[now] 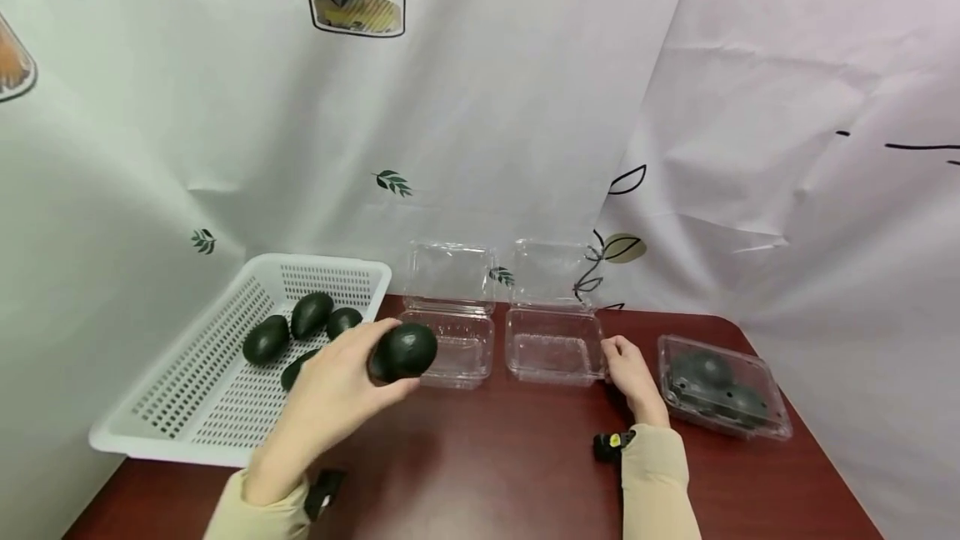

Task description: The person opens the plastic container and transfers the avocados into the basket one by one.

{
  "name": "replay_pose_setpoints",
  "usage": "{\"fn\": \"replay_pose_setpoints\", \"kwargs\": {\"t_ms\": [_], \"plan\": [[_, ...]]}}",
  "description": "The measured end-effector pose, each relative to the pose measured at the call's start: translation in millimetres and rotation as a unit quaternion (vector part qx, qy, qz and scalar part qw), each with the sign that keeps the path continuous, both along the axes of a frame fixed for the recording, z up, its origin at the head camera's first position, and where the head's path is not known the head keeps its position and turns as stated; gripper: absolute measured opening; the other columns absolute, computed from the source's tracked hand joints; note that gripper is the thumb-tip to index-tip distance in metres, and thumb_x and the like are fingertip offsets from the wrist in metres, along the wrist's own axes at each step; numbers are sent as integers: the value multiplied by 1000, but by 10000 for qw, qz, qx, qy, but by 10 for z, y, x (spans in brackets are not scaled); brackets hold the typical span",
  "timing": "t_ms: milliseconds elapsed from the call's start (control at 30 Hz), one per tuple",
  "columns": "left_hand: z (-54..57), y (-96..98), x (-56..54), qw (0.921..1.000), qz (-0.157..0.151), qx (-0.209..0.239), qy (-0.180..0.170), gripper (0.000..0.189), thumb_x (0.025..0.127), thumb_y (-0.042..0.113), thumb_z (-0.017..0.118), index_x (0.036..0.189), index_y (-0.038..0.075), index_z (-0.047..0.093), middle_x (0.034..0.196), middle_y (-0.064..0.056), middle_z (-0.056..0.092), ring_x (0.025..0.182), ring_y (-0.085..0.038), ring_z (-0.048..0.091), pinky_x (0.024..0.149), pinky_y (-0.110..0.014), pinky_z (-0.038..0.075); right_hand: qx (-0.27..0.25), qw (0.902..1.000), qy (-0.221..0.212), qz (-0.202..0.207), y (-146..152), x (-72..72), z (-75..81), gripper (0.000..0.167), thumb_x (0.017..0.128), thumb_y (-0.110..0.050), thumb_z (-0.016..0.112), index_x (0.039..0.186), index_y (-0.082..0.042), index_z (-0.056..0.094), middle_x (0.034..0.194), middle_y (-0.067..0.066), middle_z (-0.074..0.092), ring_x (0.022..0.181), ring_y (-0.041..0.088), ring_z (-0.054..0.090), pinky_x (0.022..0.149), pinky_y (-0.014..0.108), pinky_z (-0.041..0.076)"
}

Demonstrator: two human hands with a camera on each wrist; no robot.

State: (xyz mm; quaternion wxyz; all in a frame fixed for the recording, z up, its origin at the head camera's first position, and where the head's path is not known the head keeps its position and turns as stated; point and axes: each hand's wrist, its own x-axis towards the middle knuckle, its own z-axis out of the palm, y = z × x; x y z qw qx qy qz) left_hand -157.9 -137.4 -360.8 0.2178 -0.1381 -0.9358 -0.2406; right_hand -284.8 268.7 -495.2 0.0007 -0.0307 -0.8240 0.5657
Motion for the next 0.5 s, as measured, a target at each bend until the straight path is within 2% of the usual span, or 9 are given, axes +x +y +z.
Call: {"fn": "replay_pose_setpoints", "kwargs": {"t_ms": [233, 367, 500], "plan": [[41, -490, 100, 9980, 11, -628, -40, 71, 69, 50, 84, 127, 17, 61, 121, -7, 65, 108, -31, 62, 81, -54, 48, -1, 9999, 112, -63, -16, -29, 46, 28, 107, -21, 39, 103, 6, 48, 82, 12, 51, 64, 20, 48, 61, 34, 45], [22, -868, 136, 9946, 260, -929, -390, 79, 69, 58, 82, 129, 12, 58, 122, -13, 64, 105, -39, 61, 75, -60, 47, 106, 9999, 15, -30, -60, -22, 39, 28, 107, -21, 39, 101, 5, 49, 81, 11, 50, 64, 21, 49, 61, 34, 46], [-33, -1189, 83, 9915, 338, -1042, -695, 84, 68, 60, 81, 129, 7, 57, 121, -20, 62, 103, -46, 60, 72, -63, 47, 99, 9999, 14, -75, -72, -22, 37, 28, 106, -20, 39, 100, 5, 50, 79, 11, 49, 61, 21, 48, 59, 34, 45]]}}
